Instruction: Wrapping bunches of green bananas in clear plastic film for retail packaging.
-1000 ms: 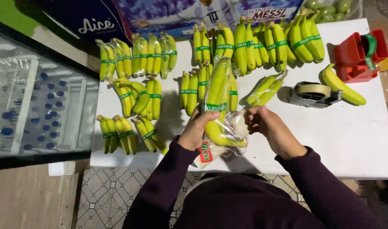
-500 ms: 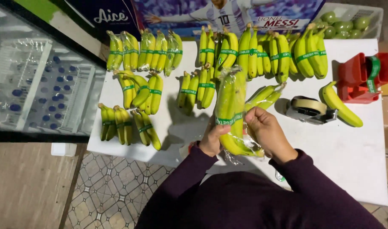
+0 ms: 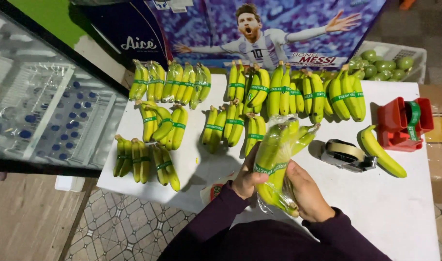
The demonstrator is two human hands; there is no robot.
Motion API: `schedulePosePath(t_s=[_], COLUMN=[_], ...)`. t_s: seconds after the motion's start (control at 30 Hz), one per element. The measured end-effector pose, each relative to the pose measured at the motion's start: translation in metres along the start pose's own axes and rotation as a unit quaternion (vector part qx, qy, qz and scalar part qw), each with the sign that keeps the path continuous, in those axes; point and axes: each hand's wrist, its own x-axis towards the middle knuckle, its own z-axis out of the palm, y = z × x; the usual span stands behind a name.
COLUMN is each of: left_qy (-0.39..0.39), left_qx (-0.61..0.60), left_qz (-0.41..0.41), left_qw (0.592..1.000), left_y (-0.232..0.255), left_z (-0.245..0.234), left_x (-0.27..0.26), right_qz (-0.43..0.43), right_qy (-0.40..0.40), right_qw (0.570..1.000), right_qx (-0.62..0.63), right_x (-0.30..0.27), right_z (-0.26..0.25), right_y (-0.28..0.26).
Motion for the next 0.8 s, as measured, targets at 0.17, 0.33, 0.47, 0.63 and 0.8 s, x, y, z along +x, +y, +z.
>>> schedulePosePath(t_s=[0.17,0.33,0.47,0.63,0.8], left_qy=[-0.062,0.103,0.054,0.035,-0.059], left_qx=[0.175,0.356,0.413,0.566,0.608], left_qz=[-0.025,0.023,0.088,0.152,0.256], left_qw=[0.982,0.928,0.905,0.809,0.749], left_y=[0.094,0.109,0.09,0.066,0.075], left_z=[0.052,0.093,0.082,0.068,0.071], left_x=[0.018,0.023,0.007,-0.007,-0.004], right_qz=[-0.182,-0.241,-0.256,-0.265,-0.207], right_qy=[-0.109,-0.079,-0.091,-0.051,-0.052], right_qw=[0.975,0.965,0.952,0.939,0.931], right_qx=[0.063,-0.071,-0.143,-0.214,-0.296], right_x=[0.022,0.027,0.017,-0.036,-0.036], right_z=[-0.033,-0.049,-0.083,-0.063,-0.053], right_y=[0.039,0.06,0.038,-0.06,-0.089])
